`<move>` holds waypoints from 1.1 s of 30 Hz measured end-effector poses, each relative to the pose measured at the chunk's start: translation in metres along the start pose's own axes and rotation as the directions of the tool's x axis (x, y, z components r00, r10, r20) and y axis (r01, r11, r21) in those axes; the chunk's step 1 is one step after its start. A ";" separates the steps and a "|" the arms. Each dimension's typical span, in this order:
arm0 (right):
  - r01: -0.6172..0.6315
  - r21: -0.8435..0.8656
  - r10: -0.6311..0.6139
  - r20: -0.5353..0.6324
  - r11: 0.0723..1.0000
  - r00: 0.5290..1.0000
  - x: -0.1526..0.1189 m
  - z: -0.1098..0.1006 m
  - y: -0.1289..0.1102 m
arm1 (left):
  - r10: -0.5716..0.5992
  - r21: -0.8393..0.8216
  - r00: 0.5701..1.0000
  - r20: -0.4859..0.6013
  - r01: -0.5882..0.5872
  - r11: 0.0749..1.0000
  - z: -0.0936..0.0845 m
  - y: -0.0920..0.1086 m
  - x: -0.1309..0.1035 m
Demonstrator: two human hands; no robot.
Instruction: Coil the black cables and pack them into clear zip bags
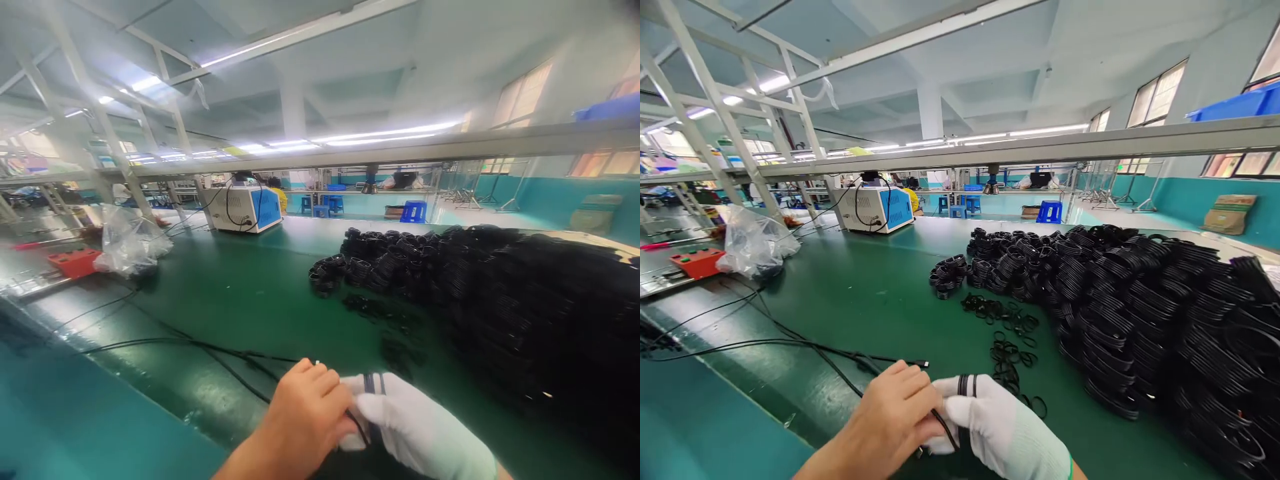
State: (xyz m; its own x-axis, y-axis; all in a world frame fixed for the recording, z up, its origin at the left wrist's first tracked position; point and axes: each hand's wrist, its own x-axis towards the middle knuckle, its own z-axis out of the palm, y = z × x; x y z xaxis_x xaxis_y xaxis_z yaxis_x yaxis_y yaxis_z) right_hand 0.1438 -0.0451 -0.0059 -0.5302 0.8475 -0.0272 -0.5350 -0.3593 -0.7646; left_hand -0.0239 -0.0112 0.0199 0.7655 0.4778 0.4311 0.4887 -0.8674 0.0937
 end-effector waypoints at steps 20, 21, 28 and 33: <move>0.336 0.328 -0.256 -0.264 0.883 0.930 0.013 -0.007 -0.003 | -0.607 0.002 0.774 0.180 0.617 0.787 0.036 0.002 -0.021; 0.347 0.310 -0.258 -0.294 0.885 0.920 0.013 -0.011 -0.004 | -0.611 0.089 0.777 0.150 0.605 0.791 0.038 0.009 -0.022; 0.331 0.229 -0.248 -0.327 0.915 0.912 0.011 -0.019 -0.005 | -0.371 0.197 0.928 -0.016 0.367 0.909 0.039 0.031 -0.023; 0.254 0.133 -0.209 -0.281 0.958 0.937 0.010 -0.009 0.002 | -0.084 0.226 0.983 -0.164 0.120 0.967 0.020 0.022 -0.020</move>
State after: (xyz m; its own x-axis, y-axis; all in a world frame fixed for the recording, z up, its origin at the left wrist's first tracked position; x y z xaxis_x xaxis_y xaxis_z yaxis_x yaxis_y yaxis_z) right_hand 0.1434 -0.0338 -0.0137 -0.1998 0.9787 -0.0467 -0.7345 -0.1812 -0.6540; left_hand -0.0203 -0.0372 -0.0049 0.6424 0.5195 0.5634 0.6593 -0.7495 -0.0607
